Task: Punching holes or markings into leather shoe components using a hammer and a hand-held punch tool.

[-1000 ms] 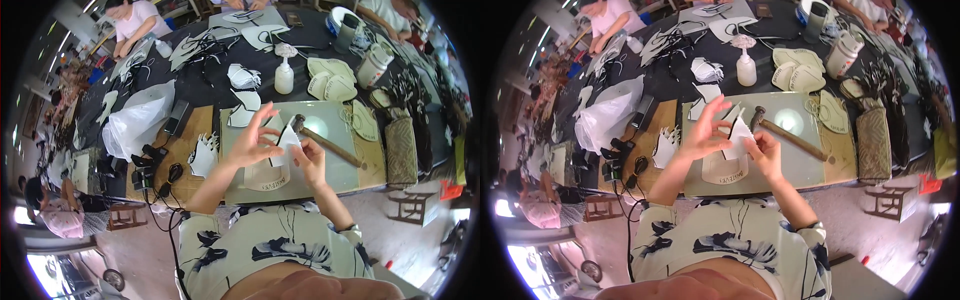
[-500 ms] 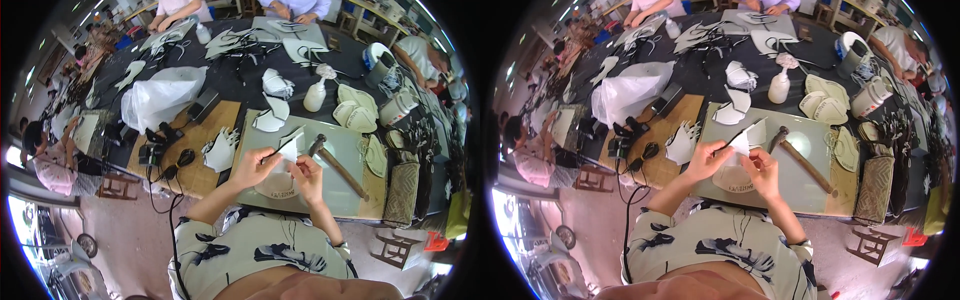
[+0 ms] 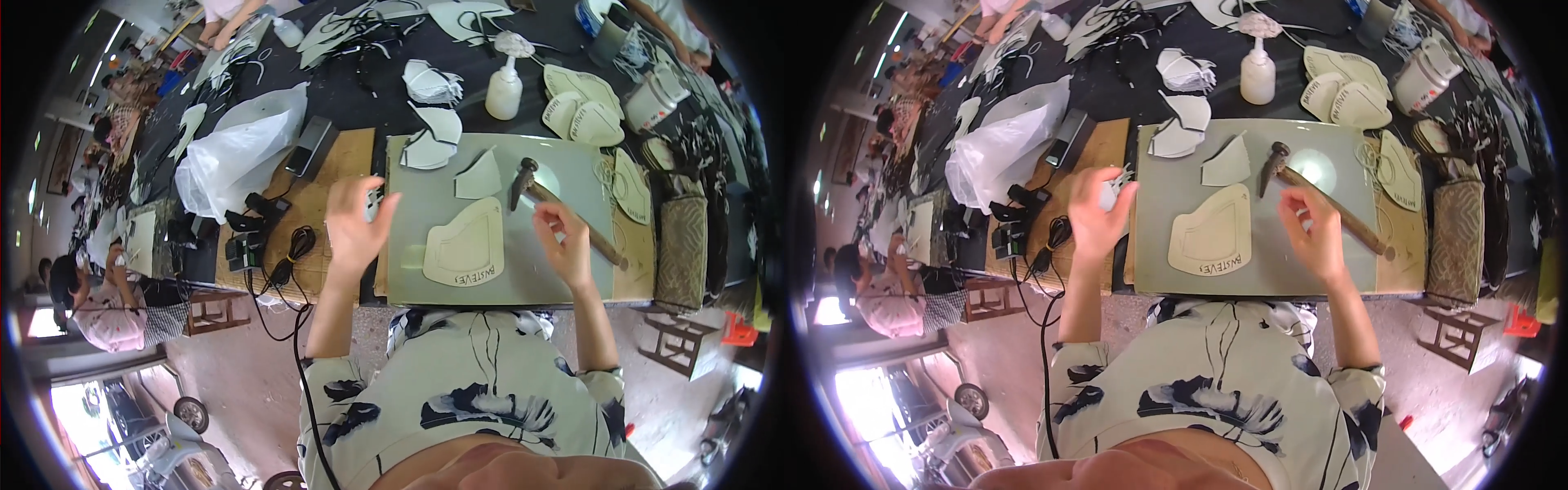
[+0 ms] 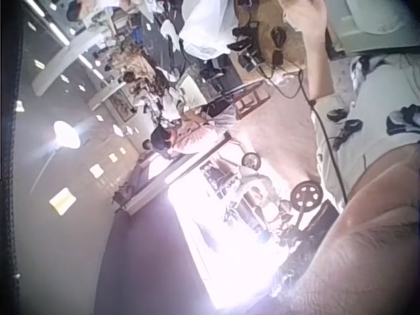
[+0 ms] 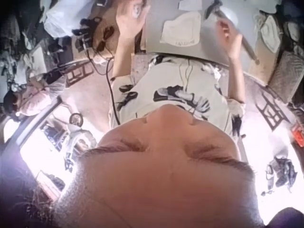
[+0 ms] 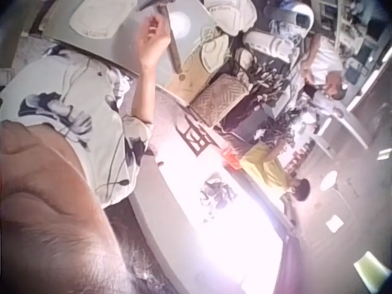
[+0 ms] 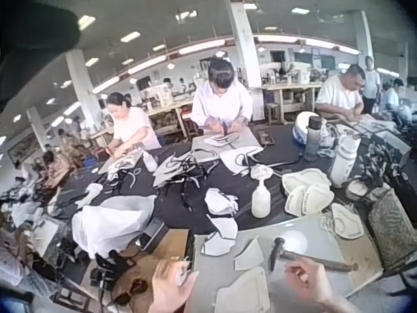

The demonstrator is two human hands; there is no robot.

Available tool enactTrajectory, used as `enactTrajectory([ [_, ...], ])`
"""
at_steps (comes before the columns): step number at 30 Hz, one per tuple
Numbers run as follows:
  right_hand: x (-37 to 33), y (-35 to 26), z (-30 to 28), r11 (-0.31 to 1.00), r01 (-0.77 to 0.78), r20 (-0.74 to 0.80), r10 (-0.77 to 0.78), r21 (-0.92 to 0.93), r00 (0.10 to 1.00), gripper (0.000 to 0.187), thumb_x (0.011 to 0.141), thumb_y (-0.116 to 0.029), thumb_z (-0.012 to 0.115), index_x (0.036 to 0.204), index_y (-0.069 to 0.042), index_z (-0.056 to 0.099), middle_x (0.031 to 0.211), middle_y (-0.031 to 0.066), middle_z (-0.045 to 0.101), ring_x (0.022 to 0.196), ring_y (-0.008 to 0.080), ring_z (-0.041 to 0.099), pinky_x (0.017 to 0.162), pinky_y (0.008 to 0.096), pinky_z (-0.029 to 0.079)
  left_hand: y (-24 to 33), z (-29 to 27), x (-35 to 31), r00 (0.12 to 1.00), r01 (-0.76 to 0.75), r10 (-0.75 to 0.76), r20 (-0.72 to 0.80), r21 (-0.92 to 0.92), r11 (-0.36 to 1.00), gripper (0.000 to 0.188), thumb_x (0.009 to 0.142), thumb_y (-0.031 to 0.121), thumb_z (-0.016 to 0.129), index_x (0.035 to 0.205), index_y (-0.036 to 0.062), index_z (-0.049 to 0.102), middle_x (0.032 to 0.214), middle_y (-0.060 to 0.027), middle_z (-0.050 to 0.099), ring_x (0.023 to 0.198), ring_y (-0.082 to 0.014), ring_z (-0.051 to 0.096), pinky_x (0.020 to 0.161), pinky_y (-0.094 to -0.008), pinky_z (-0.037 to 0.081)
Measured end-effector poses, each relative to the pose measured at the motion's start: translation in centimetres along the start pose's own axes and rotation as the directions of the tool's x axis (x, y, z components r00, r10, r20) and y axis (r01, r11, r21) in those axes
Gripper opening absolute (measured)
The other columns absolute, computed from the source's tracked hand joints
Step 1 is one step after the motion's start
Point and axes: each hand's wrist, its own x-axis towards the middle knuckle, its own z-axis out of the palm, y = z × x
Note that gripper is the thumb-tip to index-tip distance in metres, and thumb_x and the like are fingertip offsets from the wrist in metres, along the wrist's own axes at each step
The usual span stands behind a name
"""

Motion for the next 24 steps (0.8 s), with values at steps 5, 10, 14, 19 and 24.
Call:
enactTrajectory([
  [5,1.9,-1.3,-1.2,0.975,0.131,0.000,-0.133,-0.178,0.991,0.018,0.088,-0.004,0.070,0.106,0.000,0.065,0.090,0.0102,0.068,0.076,0.0186,0.066,0.064,0.0295,0.053,4.2,8.7,4.8,0.869,0.253,-0.105,0.483,-0.252,0.934,0.028,0.083,0.023,0.079,0.096,0.0035,0.064,0.091,-0.0138,0.064,0.089,-0.0299,0.064,0.073,-0.0409,0.052],
  [10,-0.1,-0.9,-1.3,0.908,0.218,0.043,-0.217,-0.359,0.975,0.026,0.081,-0.006,0.075,0.105,-0.002,0.064,0.092,0.0094,0.067,0.078,0.0262,0.067,0.067,0.0351,0.055,4.9,13.0,6.5,0.789,0.128,-0.136,0.600,0.056,0.990,0.031,0.080,0.024,0.079,0.097,0.0022,0.063,0.104,-0.0141,0.061,0.096,-0.0324,0.065,0.078,-0.0444,0.053],
  [14,-2.8,-2.3,1.4,0.872,0.333,0.174,-0.288,-0.358,0.942,0.031,0.076,-0.009,0.077,0.104,-0.006,0.064,0.096,0.0073,0.066,0.087,0.0264,0.067,0.075,0.0378,0.055,4.6,13.8,6.1,0.861,0.152,-0.118,0.495,-0.028,0.988,0.027,0.081,0.020,0.075,0.098,0.0037,0.064,0.103,-0.0136,0.062,0.096,-0.0323,0.065,0.081,-0.0433,0.053],
  [19,-3.7,-0.8,3.4,0.740,0.553,0.336,-0.446,-0.383,0.829,0.034,0.072,-0.015,0.078,0.102,-0.009,0.064,0.104,0.0031,0.065,0.103,0.0222,0.063,0.087,0.0392,0.052,4.1,13.7,8.8,0.693,0.276,-0.269,0.669,0.098,0.956,0.021,0.082,0.019,0.074,0.094,0.0050,0.065,0.091,-0.0102,0.067,0.090,-0.0306,0.067,0.079,-0.0405,0.053],
  [24,-2.6,-1.2,2.0,0.961,0.252,0.127,-0.238,-0.115,0.963,0.025,0.081,-0.013,0.077,0.101,-0.005,0.063,0.093,0.0063,0.067,0.087,0.0194,0.066,0.077,0.0332,0.054,4.6,10.8,9.3,0.866,0.305,-0.024,0.499,-0.490,0.817,0.010,0.091,0.010,0.069,0.093,0.0017,0.063,0.079,-0.0036,0.066,0.066,-0.0135,0.060,0.062,-0.0282,0.047],
])
